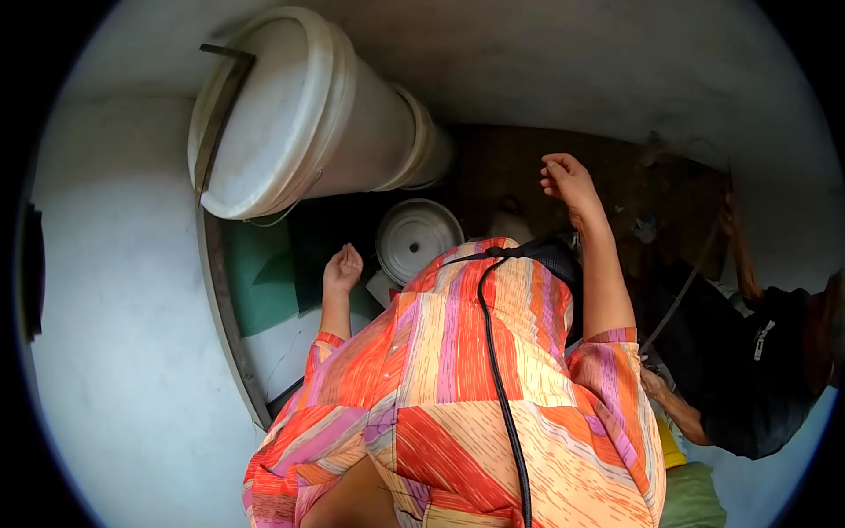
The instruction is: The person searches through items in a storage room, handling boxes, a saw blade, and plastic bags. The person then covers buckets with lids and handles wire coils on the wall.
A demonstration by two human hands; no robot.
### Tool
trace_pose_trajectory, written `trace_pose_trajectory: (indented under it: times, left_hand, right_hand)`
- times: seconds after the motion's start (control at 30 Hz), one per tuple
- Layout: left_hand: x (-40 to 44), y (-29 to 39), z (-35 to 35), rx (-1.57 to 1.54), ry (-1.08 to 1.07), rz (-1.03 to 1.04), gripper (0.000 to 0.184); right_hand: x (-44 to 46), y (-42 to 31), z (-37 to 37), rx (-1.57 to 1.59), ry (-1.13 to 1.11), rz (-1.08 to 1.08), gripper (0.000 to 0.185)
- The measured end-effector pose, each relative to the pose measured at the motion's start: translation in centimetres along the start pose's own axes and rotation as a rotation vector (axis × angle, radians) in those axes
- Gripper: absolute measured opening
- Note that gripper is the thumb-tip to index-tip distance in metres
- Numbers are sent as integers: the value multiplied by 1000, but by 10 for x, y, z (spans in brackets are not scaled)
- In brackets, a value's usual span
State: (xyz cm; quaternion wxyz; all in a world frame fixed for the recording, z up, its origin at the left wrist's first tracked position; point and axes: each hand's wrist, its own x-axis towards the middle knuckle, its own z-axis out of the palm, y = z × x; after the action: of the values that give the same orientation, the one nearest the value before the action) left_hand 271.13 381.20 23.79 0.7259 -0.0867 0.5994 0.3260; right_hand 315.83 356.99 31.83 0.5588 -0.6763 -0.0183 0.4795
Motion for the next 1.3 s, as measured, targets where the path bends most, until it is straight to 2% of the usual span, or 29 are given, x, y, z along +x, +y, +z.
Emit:
trace_pose_trajectory:
  times: [0.07,0.13,0.2,0.23,0.3,0.33,0.47,0.67,0.73,0.77,1.03,1.2,1.27,1.3]
  left_hand:
    - [0,-2,9,8,-61,2,15]
    - [0,7,3,3,-30,20,14]
    - [19,12,0,90,-150,-71,14]
    - [37,18,-4,116,-142,-151,15]
    - [46,11,8,159,-118,-144,16]
    - [43,19,-9,200,-128,-115,16]
    - [61,6,34,281,-70,-160,18]
    - [84,-7,80,383,-121,-238,17]
    - [105,-11,97,511,-124,-270,17]
    - [116,-12,103,564,-194,-309,17]
    - [148,-51,157,867,-250,-355,20]
    - [172,-19,158,984,-379,-370,23]
    - [182,-7,173,934,-347,-341,22]
    - [177,0,176,943,-358,-336,22]
  right_hand:
    - [-2,-4,-4,-6,17,17,22]
    - [-7,-8,12,-19,29,14,23]
    - [-5,-2,12,-16,42,14,24]
    - [-5,2,14,-18,36,27,25]
    - [-9,11,18,19,52,37,25]
    - [-20,21,27,1,12,53,25]
    - [-24,30,33,-21,75,119,23]
    - [-50,31,31,32,250,91,24]
    - [-58,36,31,43,313,73,24]
    - [-63,39,32,74,355,78,24]
    - [-127,95,50,204,598,129,21]
    - [-155,106,63,211,664,120,19]
    - [-150,113,50,91,815,-9,16]
    - [-157,106,43,-105,957,-90,16]
